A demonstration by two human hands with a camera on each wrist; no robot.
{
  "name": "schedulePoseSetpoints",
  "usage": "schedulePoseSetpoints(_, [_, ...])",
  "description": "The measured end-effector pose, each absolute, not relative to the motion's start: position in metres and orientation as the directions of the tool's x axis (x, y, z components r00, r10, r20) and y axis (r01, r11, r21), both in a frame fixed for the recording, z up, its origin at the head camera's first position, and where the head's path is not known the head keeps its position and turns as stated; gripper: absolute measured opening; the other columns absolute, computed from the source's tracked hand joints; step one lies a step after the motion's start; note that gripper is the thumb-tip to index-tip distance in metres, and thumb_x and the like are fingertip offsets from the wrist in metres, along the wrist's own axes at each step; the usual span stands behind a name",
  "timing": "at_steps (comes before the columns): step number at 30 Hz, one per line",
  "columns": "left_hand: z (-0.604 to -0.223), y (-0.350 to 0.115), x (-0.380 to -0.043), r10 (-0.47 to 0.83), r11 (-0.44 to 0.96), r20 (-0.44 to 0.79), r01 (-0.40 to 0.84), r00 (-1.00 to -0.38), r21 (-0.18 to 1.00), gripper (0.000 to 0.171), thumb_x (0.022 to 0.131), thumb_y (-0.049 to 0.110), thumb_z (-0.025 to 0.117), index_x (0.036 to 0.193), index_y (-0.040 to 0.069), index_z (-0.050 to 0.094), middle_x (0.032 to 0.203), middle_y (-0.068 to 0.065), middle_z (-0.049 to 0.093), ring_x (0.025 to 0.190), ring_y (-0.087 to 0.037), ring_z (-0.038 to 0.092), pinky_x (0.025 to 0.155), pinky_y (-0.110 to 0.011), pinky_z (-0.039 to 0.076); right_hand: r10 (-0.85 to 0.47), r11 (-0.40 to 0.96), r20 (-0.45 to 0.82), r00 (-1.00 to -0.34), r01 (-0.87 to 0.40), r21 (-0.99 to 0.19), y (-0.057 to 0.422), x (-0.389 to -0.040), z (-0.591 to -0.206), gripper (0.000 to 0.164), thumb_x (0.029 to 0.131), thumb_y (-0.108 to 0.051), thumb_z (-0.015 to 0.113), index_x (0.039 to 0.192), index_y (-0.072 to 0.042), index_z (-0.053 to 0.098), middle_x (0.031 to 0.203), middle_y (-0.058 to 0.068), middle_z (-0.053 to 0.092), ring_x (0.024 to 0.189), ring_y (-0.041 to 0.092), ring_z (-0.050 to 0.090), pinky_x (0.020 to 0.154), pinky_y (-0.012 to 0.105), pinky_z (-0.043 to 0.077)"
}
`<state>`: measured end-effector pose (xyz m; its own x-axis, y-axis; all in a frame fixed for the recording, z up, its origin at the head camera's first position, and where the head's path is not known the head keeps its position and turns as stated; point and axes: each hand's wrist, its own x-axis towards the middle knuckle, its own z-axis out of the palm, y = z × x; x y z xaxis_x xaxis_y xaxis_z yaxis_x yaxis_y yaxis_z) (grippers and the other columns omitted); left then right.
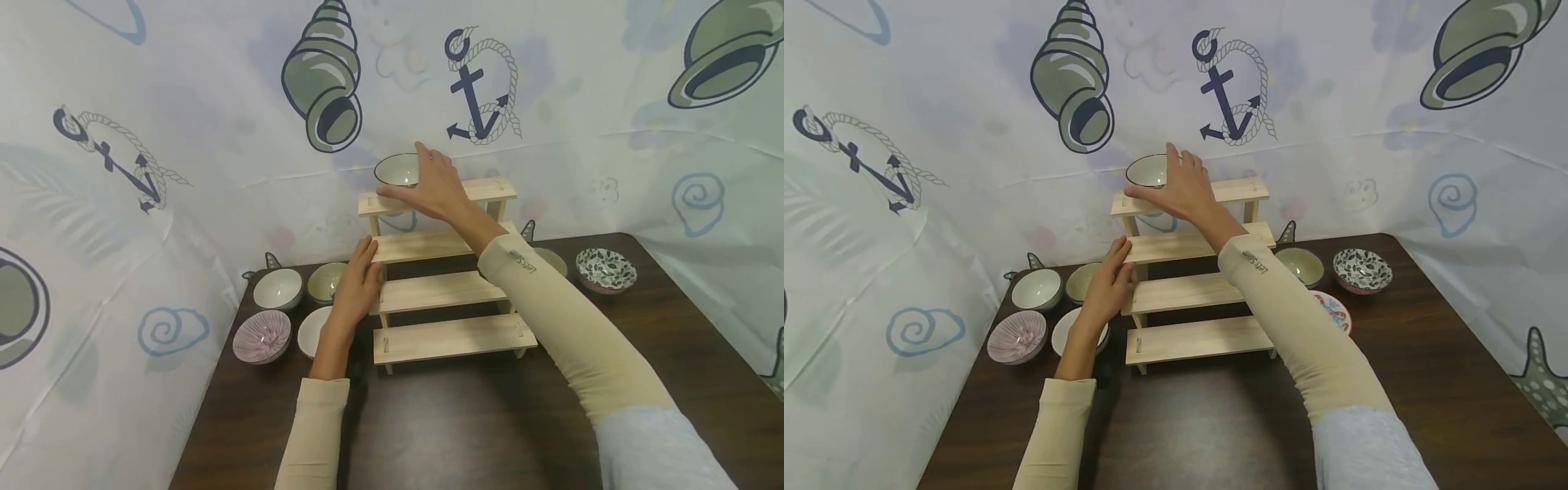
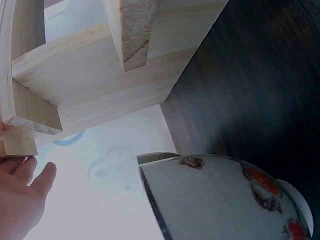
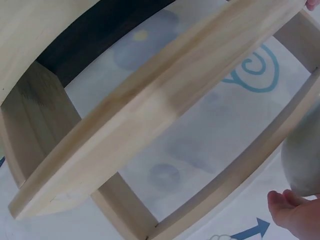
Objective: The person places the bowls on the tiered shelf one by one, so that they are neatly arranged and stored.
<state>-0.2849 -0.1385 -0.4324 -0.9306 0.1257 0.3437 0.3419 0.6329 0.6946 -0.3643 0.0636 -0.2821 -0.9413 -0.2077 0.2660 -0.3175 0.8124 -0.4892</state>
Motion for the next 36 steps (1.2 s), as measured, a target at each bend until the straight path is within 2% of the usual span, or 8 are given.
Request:
schedulePoseSetpoints(7, [-0.434, -0.137, -0.285, 0.127, 0.636, 0.356, 0.351, -0.926, 0.687, 0.053, 0.109, 0.023, 0.05, 0.159, 0.007, 0.04, 0.171, -0.008, 0.03, 0.161, -0.027, 0.021, 0.129, -0.051, 0.024, -0.217, 0.816, 0.251, -0.943, -0.316, -0.483, 0.082, -0.356, -0.285, 0.13, 0.079, -0.084, 0.062, 0.167, -0.008, 0.005, 0.172, 0.02, 0.014, 0.161, 0.036, 0.009, 0.131, 0.053, 0.015])
schedulePoseSetpoints(16, [-0.43, -0.139, -0.282, 0.132, 0.62, 0.32, 0.33, -0.938, 0.712, 0.053, 0.111, 0.023, 0.047, 0.161, 0.009, 0.036, 0.172, -0.004, 0.026, 0.162, -0.023, 0.015, 0.13, -0.05, 0.02, -0.246, 0.813, 0.26, -0.934, -0.345, -0.469, 0.103, -0.345, -0.282, 0.129, 0.082, -0.078, 0.065, 0.166, -0.004, 0.003, 0.173, 0.021, 0.01, 0.162, 0.037, 0.004, 0.131, 0.057, 0.01])
schedulePoseSetpoints(23, [-0.427, -0.14, -0.284, 0.136, 0.617, 0.334, 0.343, -0.933, 0.708, 0.053, 0.111, 0.025, 0.047, 0.16, 0.009, 0.037, 0.172, -0.006, 0.027, 0.162, -0.024, 0.016, 0.13, -0.049, 0.02, -0.234, 0.808, 0.27, -0.934, -0.342, -0.479, 0.117, -0.34, -0.28, 0.125, 0.082, -0.076, 0.067, 0.165, -0.002, 0.012, 0.173, 0.022, 0.01, 0.162, 0.036, -0.001, 0.13, 0.06, 0.006])
schedulePoseSetpoints(30, [-0.431, -0.14, -0.285, 0.14, 0.609, 0.33, 0.344, -0.934, 0.715, 0.053, 0.111, 0.024, 0.047, 0.161, 0.009, 0.037, 0.172, -0.007, 0.026, 0.162, -0.023, 0.015, 0.13, -0.05, 0.02, -0.257, 0.814, 0.241, -0.936, -0.344, -0.469, 0.125, -0.332, -0.284, 0.122, 0.084, -0.072, 0.068, 0.166, -0.004, 0.011, 0.173, 0.022, 0.006, 0.162, 0.035, -0.005, 0.129, 0.061, 0.004])
schedulePoseSetpoints(36, [-0.431, -0.139, -0.284, 0.142, 0.607, 0.34, 0.353, -0.93, 0.712, 0.053, 0.11, 0.023, 0.048, 0.16, 0.009, 0.038, 0.172, -0.008, 0.027, 0.162, -0.026, 0.017, 0.13, -0.05, 0.02, -0.272, 0.787, 0.263, -0.926, -0.371, -0.493, 0.136, -0.325, -0.287, 0.119, 0.082, -0.067, 0.074, 0.166, -0.007, 0.014, 0.174, 0.019, 0.003, 0.163, 0.034, -0.005, 0.129, 0.063, 0.008])
